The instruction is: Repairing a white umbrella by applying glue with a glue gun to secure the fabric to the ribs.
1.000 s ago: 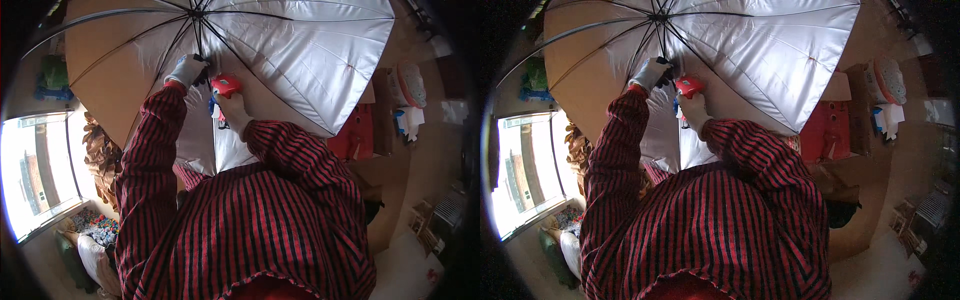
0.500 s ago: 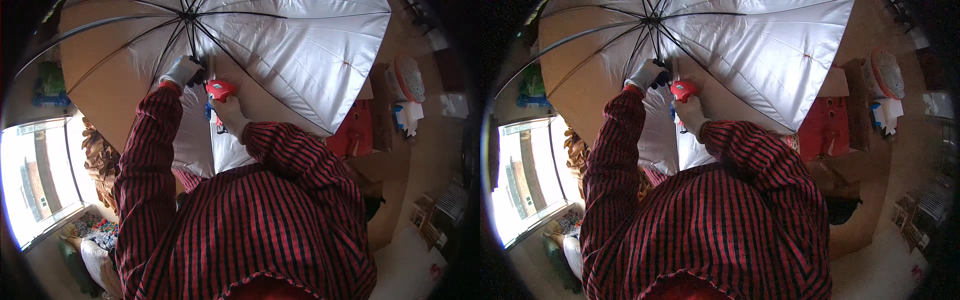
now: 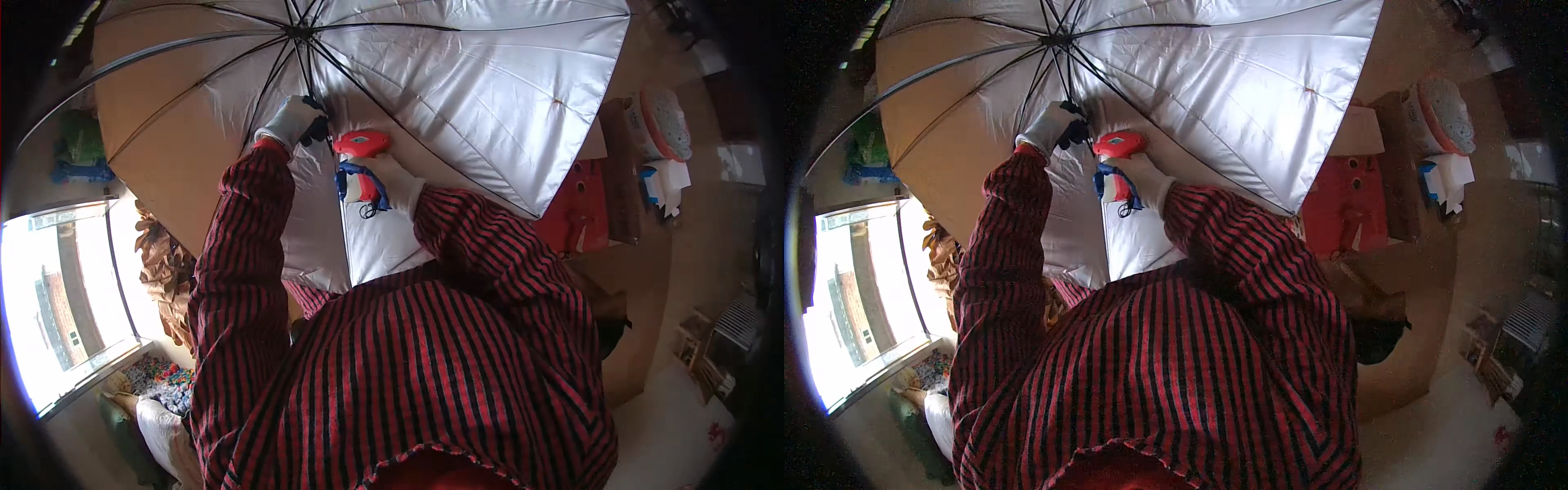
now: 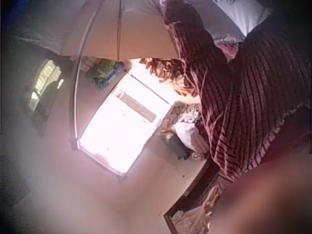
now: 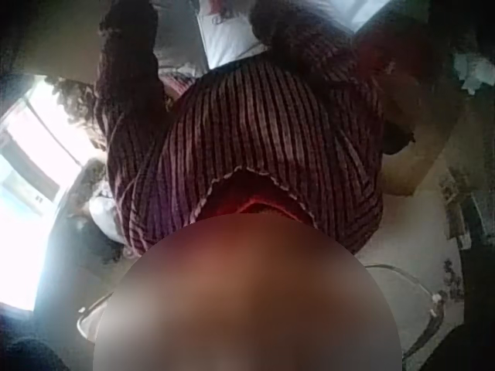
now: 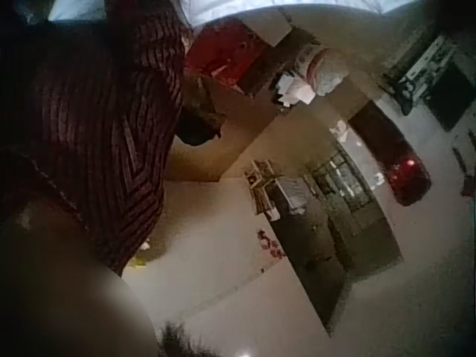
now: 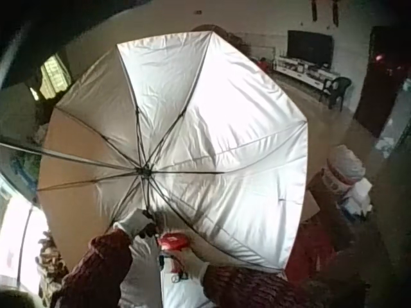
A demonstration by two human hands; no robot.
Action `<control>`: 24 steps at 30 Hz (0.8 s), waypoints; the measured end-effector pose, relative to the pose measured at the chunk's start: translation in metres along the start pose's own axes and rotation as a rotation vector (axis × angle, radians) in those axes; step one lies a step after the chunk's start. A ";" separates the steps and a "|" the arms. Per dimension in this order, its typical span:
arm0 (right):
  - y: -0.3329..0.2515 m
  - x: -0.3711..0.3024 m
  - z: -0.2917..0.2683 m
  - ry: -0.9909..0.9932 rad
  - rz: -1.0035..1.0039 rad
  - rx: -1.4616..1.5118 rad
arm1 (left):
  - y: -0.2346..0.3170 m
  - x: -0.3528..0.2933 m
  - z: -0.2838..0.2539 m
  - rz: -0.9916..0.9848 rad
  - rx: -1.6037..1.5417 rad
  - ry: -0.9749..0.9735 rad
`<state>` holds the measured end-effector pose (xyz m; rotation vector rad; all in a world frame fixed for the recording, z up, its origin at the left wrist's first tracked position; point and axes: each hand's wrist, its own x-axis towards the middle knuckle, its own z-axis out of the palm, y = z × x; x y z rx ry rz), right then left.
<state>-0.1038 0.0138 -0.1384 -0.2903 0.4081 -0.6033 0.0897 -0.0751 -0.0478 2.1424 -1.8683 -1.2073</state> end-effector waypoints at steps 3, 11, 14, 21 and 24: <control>-0.009 0.010 -0.019 -0.149 0.134 0.122 | 0.011 -0.003 0.001 0.035 -0.021 -0.020; -0.003 0.044 -0.027 -0.004 0.216 0.073 | -0.016 0.017 -0.012 0.650 0.472 0.150; 0.004 0.058 -0.041 -0.079 0.262 0.280 | 0.002 0.002 -0.040 0.557 1.236 0.244; -0.055 0.001 0.041 0.177 -0.493 -0.696 | -0.023 -0.012 -0.094 -0.193 0.740 0.499; -0.058 0.014 0.004 0.256 -0.426 -0.836 | -0.012 -0.028 -0.064 -0.097 0.662 0.743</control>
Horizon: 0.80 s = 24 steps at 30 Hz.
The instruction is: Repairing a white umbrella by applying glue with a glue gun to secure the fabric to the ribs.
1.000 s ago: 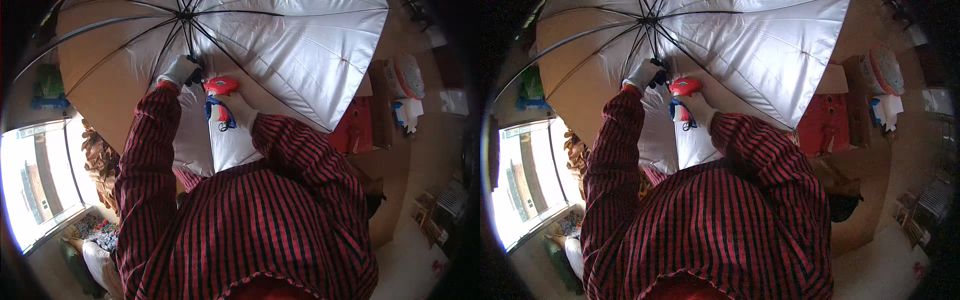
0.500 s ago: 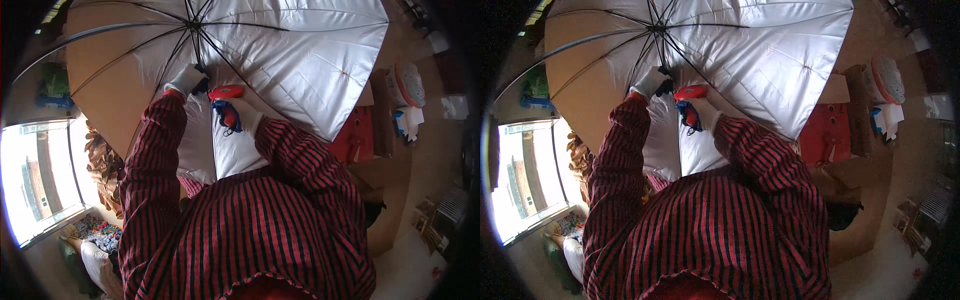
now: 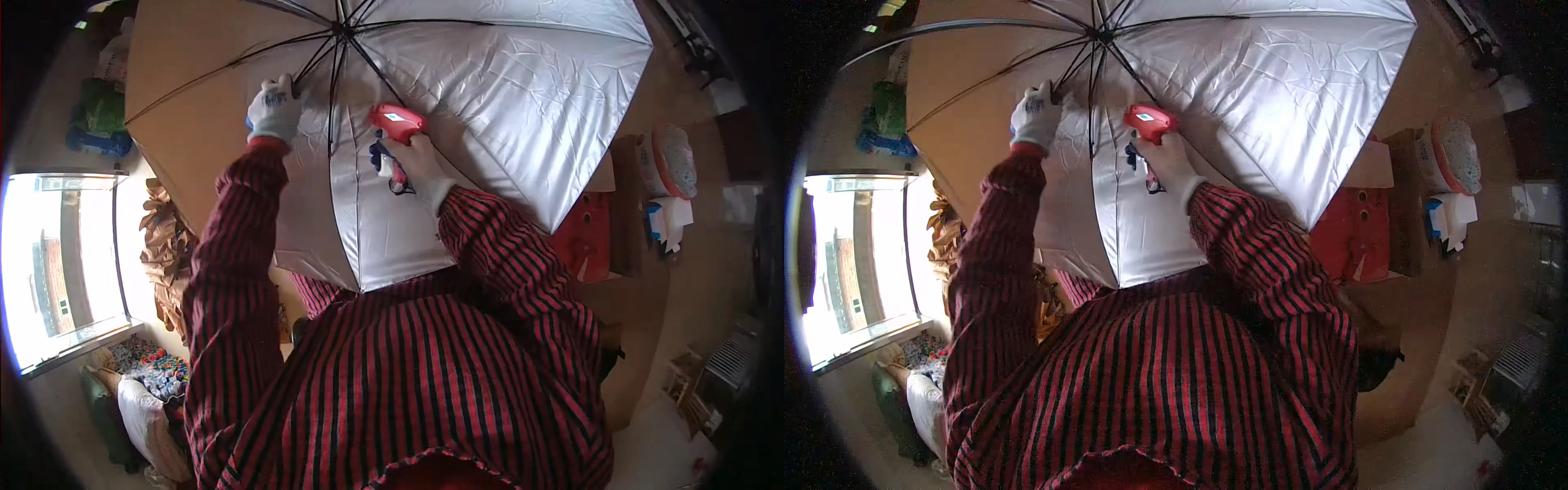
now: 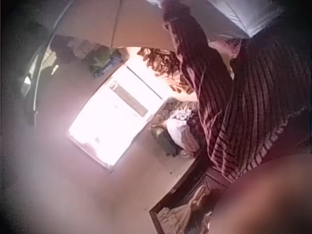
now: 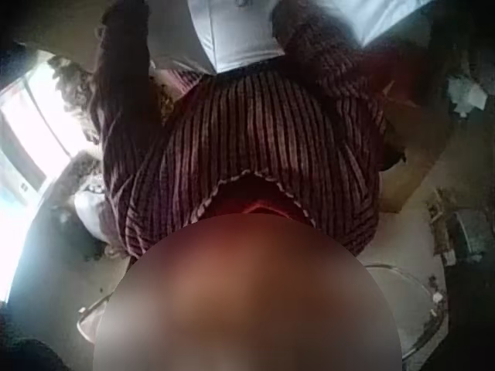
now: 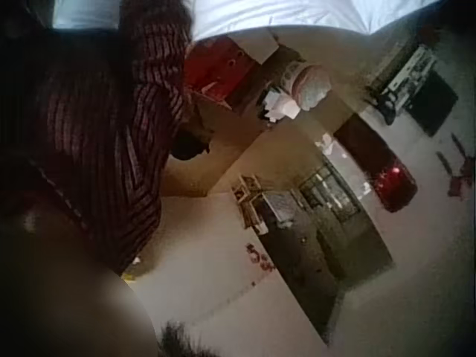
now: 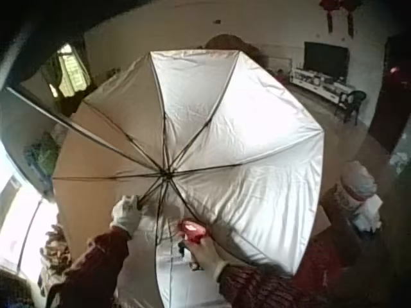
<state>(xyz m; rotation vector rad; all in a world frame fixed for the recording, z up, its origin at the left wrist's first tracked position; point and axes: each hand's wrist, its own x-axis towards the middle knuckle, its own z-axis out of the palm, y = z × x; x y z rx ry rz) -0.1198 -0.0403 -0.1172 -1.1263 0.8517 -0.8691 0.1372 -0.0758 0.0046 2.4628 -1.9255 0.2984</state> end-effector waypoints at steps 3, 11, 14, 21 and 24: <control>-0.011 -0.012 -0.006 0.030 0.060 0.029 | 0.044 -0.042 -0.002 -0.005 -0.151 0.385; 0.000 -0.013 0.002 0.042 0.050 0.064 | 0.071 -0.052 0.047 -0.113 -0.370 -0.081; 0.015 -0.009 0.003 0.006 -0.076 0.144 | 0.076 -0.039 0.053 -0.063 -0.377 0.022; 0.008 -0.032 0.034 0.187 0.066 0.181 | 0.071 -0.020 0.042 -0.264 -0.810 -0.619; 0.014 -0.033 0.038 0.185 0.145 0.158 | 0.078 -0.022 0.048 -0.216 -0.692 -0.478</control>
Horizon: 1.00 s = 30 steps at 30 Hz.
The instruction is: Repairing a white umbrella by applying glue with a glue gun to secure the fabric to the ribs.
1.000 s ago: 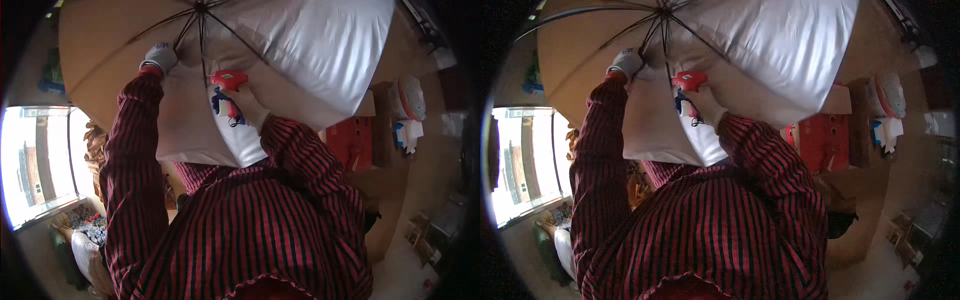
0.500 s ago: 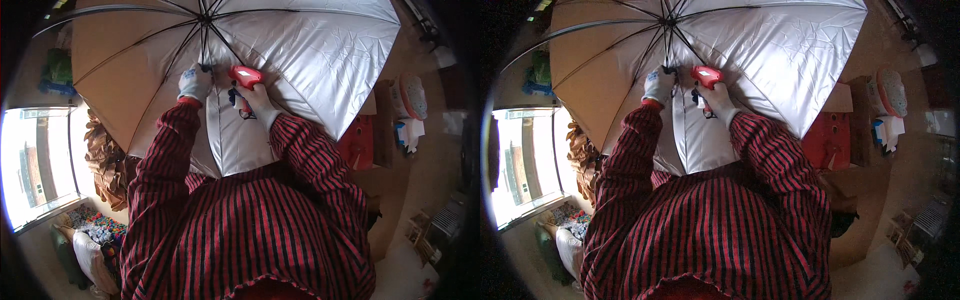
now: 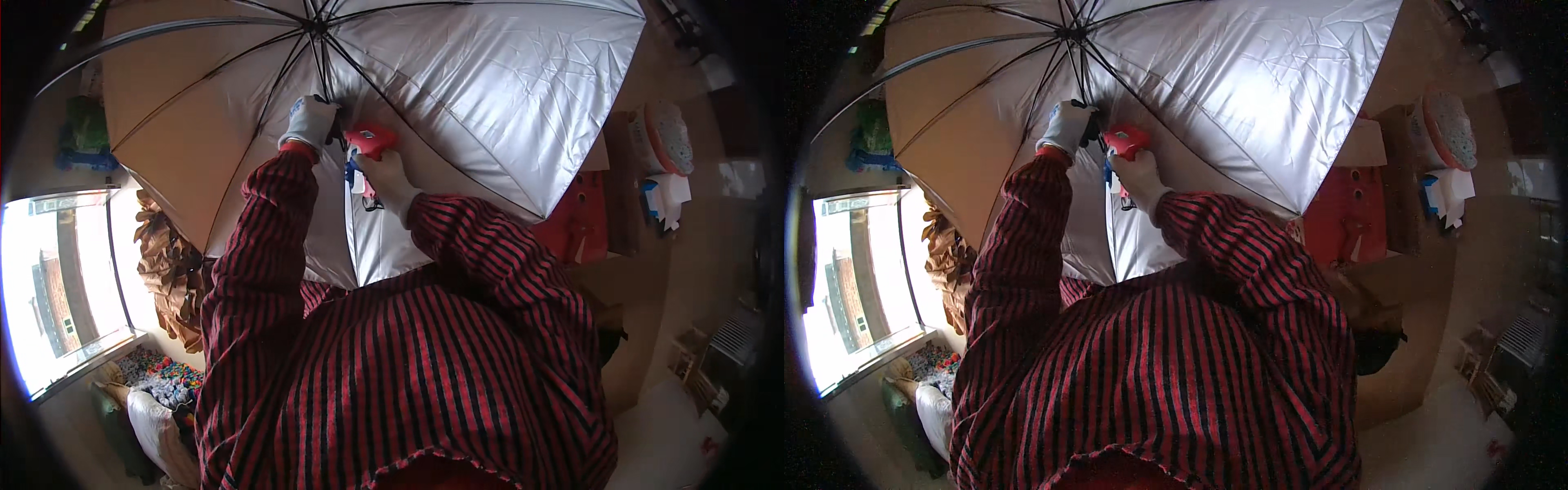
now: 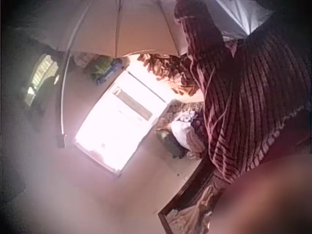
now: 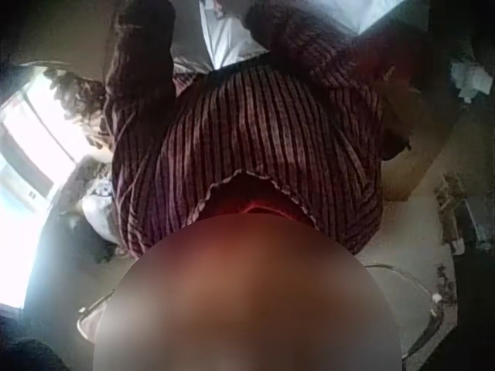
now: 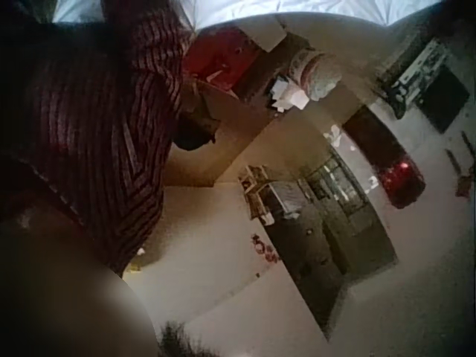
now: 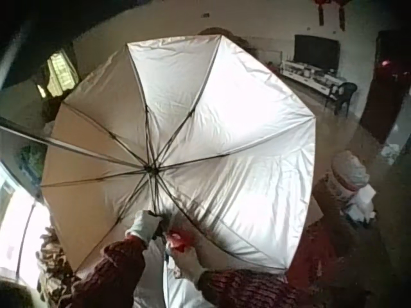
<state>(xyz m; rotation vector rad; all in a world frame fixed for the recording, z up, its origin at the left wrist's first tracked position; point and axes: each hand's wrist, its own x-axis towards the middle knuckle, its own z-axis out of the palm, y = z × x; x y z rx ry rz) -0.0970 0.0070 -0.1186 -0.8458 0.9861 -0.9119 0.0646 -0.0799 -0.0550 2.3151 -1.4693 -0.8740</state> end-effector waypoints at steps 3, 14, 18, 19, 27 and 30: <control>0.015 0.002 0.000 0.006 0.020 0.004 | -0.015 0.011 0.009 0.163 0.168 0.071; -0.009 -0.017 0.000 -0.037 0.045 0.174 | 0.001 0.006 -0.001 0.172 0.318 -0.141; -0.022 -0.020 -0.004 -0.130 0.209 0.149 | 0.001 0.008 0.000 0.026 0.264 -0.106; -0.025 -0.023 -0.005 -0.136 0.211 0.124 | -0.002 0.010 0.002 0.042 0.270 -0.108; -0.036 -0.021 -0.016 -0.146 0.290 0.159 | -0.020 0.018 0.010 0.309 0.387 -0.045; -0.040 -0.008 -0.026 -0.184 0.356 0.275 | -0.005 0.021 0.010 0.019 0.178 -0.108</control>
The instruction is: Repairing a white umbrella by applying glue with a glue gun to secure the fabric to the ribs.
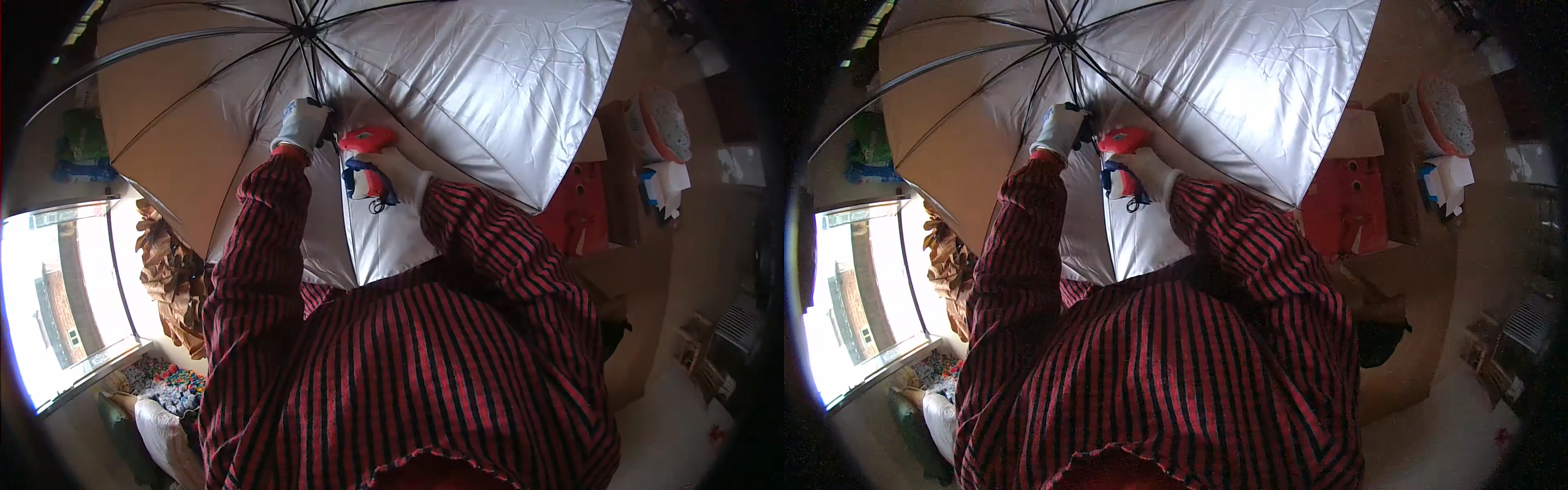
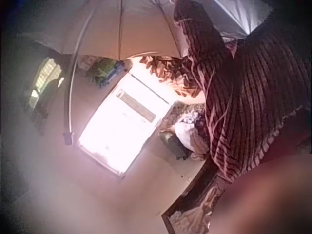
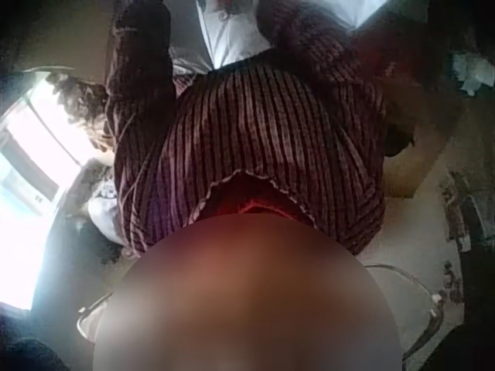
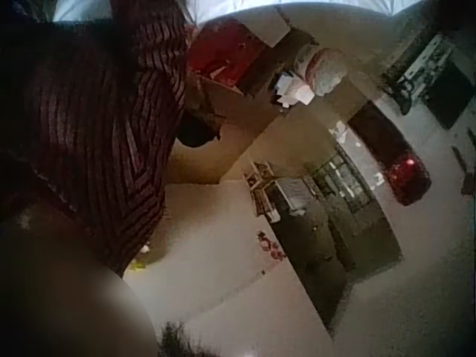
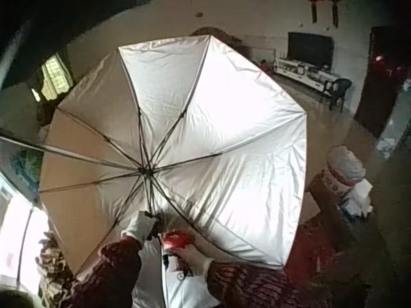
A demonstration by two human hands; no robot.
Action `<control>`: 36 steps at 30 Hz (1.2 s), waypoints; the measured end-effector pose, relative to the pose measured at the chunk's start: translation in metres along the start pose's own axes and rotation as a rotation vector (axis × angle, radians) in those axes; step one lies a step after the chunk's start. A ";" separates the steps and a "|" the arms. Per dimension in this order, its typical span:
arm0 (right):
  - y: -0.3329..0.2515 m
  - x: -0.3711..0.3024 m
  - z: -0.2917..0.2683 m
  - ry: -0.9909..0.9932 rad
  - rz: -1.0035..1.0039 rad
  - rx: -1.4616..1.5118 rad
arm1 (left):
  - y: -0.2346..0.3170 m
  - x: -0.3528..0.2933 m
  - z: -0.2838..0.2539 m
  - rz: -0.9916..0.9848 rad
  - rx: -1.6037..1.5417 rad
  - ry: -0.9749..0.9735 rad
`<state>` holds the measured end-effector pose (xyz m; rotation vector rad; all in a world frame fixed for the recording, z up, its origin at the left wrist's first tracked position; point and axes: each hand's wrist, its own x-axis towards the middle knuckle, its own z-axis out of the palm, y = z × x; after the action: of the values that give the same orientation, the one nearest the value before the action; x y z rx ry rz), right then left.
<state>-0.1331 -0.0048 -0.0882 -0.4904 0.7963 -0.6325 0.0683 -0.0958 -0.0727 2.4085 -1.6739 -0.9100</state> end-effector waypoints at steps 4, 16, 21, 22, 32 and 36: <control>0.024 0.028 -0.008 -0.039 -0.099 -0.181 | -0.059 0.033 0.010 0.274 0.236 0.079; 0.035 0.059 -0.023 -0.356 0.168 0.298 | -0.032 0.013 0.007 0.405 0.631 0.326; -0.016 0.007 0.006 -0.060 -0.102 0.042 | -0.009 -0.009 -0.080 0.362 0.737 0.391; -0.025 0.002 0.007 -0.002 -0.231 -0.089 | -0.018 -0.009 -0.093 0.342 0.734 0.398; 0.001 0.023 -0.018 0.131 -0.414 -0.382 | -0.010 -0.070 -0.049 0.234 0.309 0.963; 0.007 0.022 -0.018 0.043 -0.399 -0.440 | -0.013 -0.072 0.000 0.120 0.215 0.579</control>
<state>-0.1326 -0.0177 -0.1145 -1.0580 0.8895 -0.8395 0.0621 -0.0273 -0.0467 2.3366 -1.7085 0.0039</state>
